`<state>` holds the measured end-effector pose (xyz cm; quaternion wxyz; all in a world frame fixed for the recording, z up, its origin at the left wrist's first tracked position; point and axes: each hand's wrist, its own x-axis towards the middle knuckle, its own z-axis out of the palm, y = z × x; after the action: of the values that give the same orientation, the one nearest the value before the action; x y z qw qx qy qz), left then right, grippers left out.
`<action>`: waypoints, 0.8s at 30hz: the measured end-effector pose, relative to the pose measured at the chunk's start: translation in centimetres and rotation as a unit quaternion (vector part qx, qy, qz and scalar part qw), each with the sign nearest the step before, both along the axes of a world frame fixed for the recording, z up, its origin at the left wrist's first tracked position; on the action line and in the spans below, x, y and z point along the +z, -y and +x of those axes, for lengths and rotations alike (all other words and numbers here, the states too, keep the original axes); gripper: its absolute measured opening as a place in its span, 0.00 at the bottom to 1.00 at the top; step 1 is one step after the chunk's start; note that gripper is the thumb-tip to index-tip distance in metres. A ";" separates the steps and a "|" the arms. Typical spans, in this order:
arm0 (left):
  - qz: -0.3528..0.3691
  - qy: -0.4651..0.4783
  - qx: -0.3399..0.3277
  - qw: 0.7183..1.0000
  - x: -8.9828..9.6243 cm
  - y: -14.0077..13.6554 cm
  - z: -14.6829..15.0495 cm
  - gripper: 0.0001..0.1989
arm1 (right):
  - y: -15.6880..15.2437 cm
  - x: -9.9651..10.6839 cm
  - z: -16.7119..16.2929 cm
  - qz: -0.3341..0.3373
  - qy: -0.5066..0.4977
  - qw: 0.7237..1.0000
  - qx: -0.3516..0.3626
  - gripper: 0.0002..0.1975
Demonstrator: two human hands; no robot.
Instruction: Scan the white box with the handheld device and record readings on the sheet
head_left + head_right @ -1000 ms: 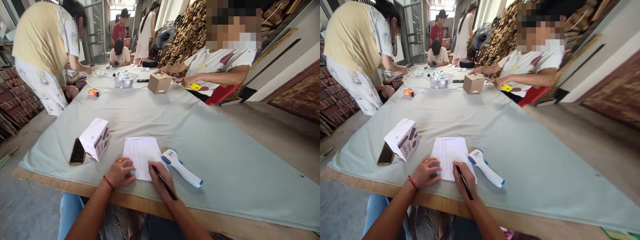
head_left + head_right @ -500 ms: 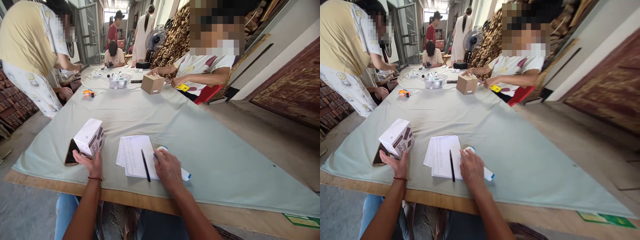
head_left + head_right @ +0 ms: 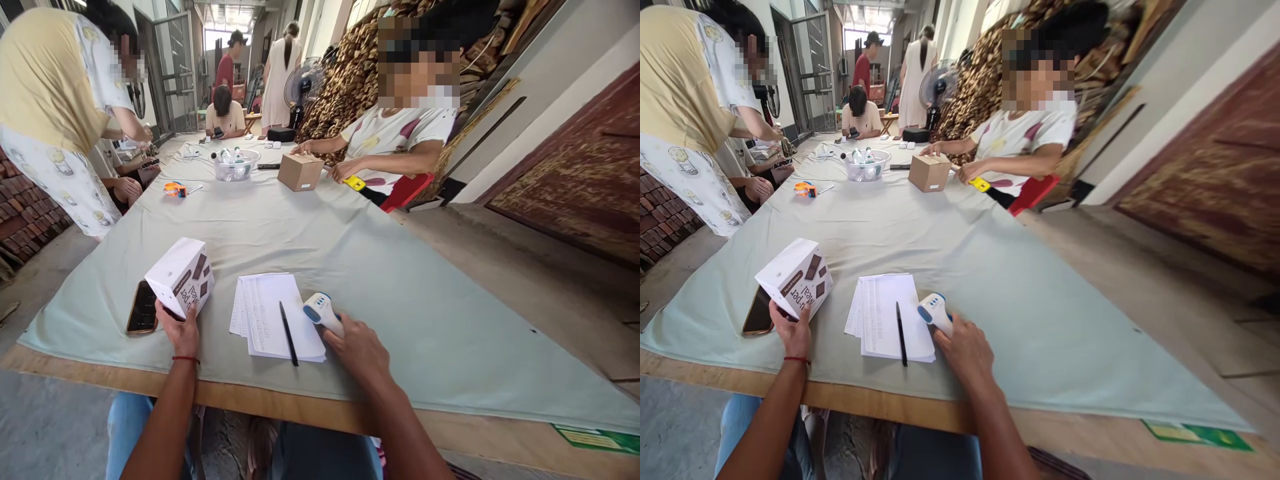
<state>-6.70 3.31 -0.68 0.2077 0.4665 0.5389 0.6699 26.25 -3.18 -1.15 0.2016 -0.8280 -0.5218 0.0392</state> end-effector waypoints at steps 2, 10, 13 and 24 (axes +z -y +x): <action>0.008 0.017 -0.016 1.000 0.4 0.3 0.4 0.41 | 0.2 0.8 -1.5 0.098 -0.100 0.990 -0.025 0.21; -0.025 -0.003 -0.099 0.995 0.8 0.9 1.1 0.33 | 2.6 5.3 -11.9 0.174 -0.545 0.809 0.133 0.13; -0.048 -0.012 -0.108 0.993 0.4 0.7 1.0 0.31 | 3.1 5.5 -15.0 0.110 -0.585 0.779 0.195 0.16; -0.068 0.001 -0.123 0.990 0.4 0.5 1.0 0.29 | 1.2 4.8 -18.5 0.085 -0.608 0.769 0.178 0.17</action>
<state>-5.65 2.77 -0.28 0.3204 0.5131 0.5216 0.6018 7.77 -4.39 3.65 0.5356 -0.5032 -0.4296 0.5247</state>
